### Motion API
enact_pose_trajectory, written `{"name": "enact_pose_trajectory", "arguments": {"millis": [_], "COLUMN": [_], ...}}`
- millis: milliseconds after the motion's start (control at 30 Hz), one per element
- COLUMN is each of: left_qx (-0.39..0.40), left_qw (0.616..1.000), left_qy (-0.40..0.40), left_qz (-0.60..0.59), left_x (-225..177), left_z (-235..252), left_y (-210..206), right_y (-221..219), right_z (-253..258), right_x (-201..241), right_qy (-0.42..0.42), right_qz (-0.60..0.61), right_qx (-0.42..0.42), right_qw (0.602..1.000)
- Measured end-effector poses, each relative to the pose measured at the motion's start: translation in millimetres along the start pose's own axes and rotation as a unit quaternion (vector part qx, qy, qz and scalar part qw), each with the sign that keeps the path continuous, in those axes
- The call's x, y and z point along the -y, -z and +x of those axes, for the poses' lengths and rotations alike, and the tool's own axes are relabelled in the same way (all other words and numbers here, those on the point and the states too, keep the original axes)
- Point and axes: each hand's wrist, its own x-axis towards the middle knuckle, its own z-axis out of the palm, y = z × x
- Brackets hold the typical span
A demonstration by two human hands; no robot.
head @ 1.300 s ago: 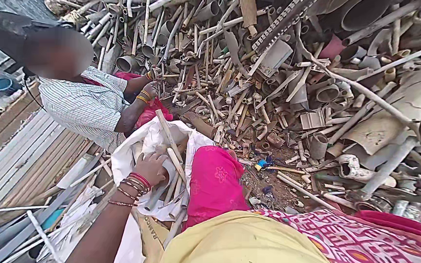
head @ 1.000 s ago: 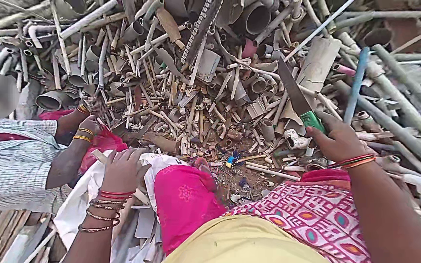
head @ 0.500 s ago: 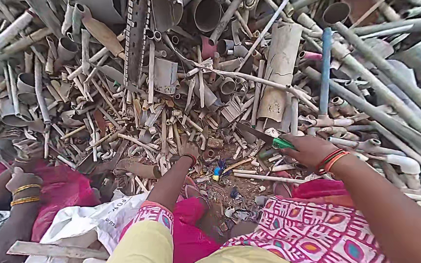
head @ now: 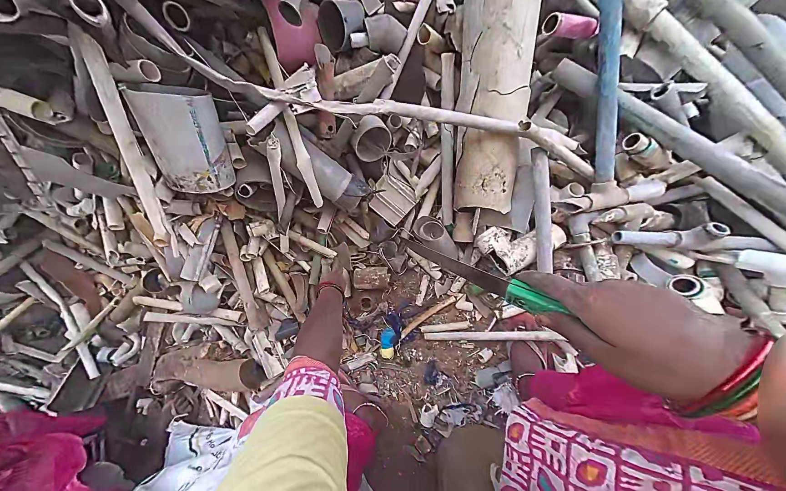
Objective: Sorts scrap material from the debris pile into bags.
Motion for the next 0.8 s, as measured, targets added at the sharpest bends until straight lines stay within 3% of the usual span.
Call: {"name": "enact_pose_trajectory", "arguments": {"millis": [100, 200, 367, 500, 633, 800], "left_qx": [-0.031, -0.046, -0.083, -0.145, -0.189, -0.236], "left_qw": [0.995, 0.971, 0.875, 0.800, 0.751, 0.647], "left_qy": [-0.010, 0.058, 0.160, 0.155, 0.130, 0.112], "left_qz": [-0.095, -0.229, -0.450, -0.562, -0.619, -0.717], "left_x": [-1, 6, 16, 13, 6, -15], "left_z": [-12, -48, -134, -208, -270, -333], "left_y": [-5, -11, -29, -37, -49, -75], "right_y": [5, 14, 10, -9, -39, -72], "right_z": [3, 7, 6, -1, -19, -45], "right_x": [5, 19, 55, 83, 106, 131], "right_qy": [-0.030, -0.055, -0.004, 0.082, 0.111, 0.106], "right_qz": [0.012, 0.011, -0.003, -0.032, -0.067, -0.116], "right_qx": [0.040, 0.088, 0.108, 0.077, 0.051, 0.010], "right_qw": [0.999, 0.995, 0.994, 0.993, 0.990, 0.987]}}
